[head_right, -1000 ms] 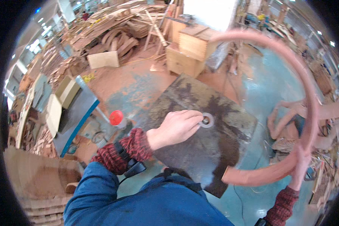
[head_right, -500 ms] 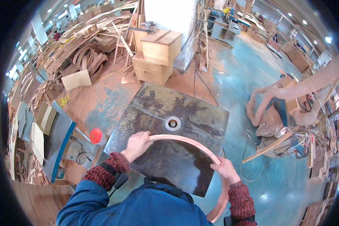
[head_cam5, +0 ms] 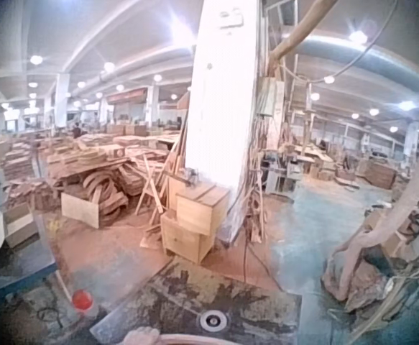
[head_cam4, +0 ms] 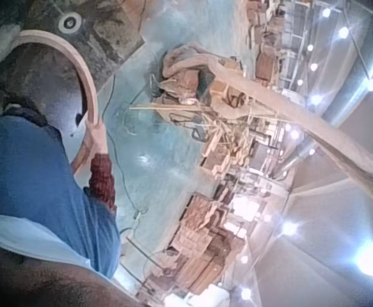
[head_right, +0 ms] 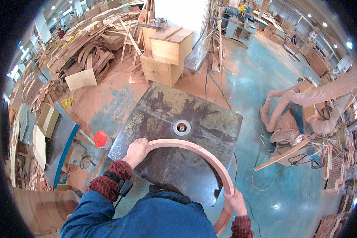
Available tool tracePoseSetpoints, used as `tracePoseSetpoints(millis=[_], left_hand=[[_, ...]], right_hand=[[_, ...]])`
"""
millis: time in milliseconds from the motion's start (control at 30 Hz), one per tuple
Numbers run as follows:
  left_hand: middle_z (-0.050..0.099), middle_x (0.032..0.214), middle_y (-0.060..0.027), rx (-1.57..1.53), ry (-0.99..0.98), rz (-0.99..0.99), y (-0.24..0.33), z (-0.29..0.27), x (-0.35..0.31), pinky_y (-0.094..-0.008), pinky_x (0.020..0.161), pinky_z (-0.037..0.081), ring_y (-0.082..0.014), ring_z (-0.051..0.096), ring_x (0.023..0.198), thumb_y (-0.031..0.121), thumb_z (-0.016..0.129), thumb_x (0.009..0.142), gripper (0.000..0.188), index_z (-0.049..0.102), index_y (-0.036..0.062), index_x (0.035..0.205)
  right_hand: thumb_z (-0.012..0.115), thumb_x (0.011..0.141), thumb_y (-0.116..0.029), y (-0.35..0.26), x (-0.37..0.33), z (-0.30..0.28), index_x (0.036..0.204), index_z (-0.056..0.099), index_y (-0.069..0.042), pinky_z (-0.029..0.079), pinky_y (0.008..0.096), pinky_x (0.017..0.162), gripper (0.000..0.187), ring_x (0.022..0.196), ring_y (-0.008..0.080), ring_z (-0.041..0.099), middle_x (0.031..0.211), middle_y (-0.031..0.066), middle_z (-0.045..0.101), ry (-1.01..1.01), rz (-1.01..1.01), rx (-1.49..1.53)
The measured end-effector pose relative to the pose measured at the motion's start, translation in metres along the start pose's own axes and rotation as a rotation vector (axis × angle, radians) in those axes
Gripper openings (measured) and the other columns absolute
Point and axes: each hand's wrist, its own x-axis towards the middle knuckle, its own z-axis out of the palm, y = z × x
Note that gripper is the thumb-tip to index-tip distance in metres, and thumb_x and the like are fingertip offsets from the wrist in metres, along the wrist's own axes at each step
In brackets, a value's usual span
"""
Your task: Shaping the edges of curved wooden components using a stationary spindle shaper machine.
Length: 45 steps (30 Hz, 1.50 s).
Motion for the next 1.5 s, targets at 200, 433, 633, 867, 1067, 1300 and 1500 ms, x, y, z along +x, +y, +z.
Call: tracePoseSetpoints(millis=[200,433,633,867,1067,1300,1500], left_hand=[[0.066,0.095,-0.0145,-0.006,-0.011,0.147,0.042,0.013,0.029,-0.0479,0.082,0.055,-0.0347,0.067,0.097,0.033,0.074,0.088,0.033,0.062,0.0041,0.098],[0.066,0.103,-0.0099,0.049,-0.021,0.337,0.148,0.062,0.086,-0.0449,0.081,0.053,-0.0285,0.066,0.101,0.022,0.060,0.092,0.019,0.062,0.0081,0.105],[0.062,0.097,-0.0101,0.005,0.175,0.517,0.205,0.086,0.129,-0.0423,0.086,0.050,-0.0290,0.062,0.098,0.019,0.061,0.088,0.018,0.060,0.0073,0.103],[0.063,0.097,-0.0101,0.047,0.228,0.549,0.212,0.097,0.161,-0.0405,0.090,0.048,-0.0285,0.060,0.100,0.017,0.060,0.086,0.018,0.061,0.0064,0.100],[0.066,0.096,-0.0092,0.048,0.215,0.542,0.209,0.100,0.189,-0.0406,0.088,0.049,-0.0270,0.063,0.099,0.016,0.058,0.088,0.015,0.064,0.0071,0.099],[0.065,0.099,-0.0100,0.007,0.106,0.502,0.207,0.098,0.208,-0.0411,0.090,0.049,-0.0283,0.064,0.099,0.016,0.058,0.088,0.015,0.061,0.0076,0.100],[0.064,0.097,-0.0088,0.002,0.102,0.454,0.209,0.098,0.211,-0.0408,0.089,0.049,-0.0271,0.064,0.099,0.016,0.058,0.088,0.013,0.062,0.0092,0.099]], right_hand=[[0.072,0.088,-0.019,0.066,-0.093,0.018,0.134,0.053,0.001,0.053,0.0364,0.083,0.054,0.096,0.0214,0.065,0.109,0.0085,0.065,0.171,0.236,0.568],[0.070,0.076,-0.011,0.106,-0.157,0.030,0.130,0.054,-0.001,0.057,0.0371,0.079,0.057,0.090,0.0256,0.067,0.109,0.0091,0.064,0.441,0.253,0.838],[0.069,0.077,-0.015,0.098,-0.176,0.045,0.133,0.050,-0.004,0.059,0.0406,0.073,0.060,0.090,0.0274,0.066,0.105,0.0101,0.062,0.558,0.251,0.929],[0.069,0.089,-0.035,0.086,-0.162,0.048,0.134,0.048,-0.003,0.057,0.0429,0.073,0.059,0.092,0.0293,0.065,0.108,0.0140,0.062,0.586,0.334,0.885],[0.059,0.093,-0.066,0.120,-0.139,0.036,0.134,0.050,-0.005,0.055,0.0448,0.079,0.075,0.091,0.0288,0.064,0.108,0.0149,0.064,0.535,0.394,1.121],[0.051,0.097,-0.067,0.088,-0.116,0.029,0.129,0.054,-0.006,0.053,0.0425,0.079,0.070,0.093,0.0267,0.063,0.104,0.0114,0.065,0.561,0.414,1.083],[0.051,0.096,-0.067,0.114,-0.109,0.025,0.130,0.055,-0.007,0.052,0.0413,0.079,0.069,0.091,0.0266,0.063,0.107,0.0103,0.065,0.532,0.447,1.125]])
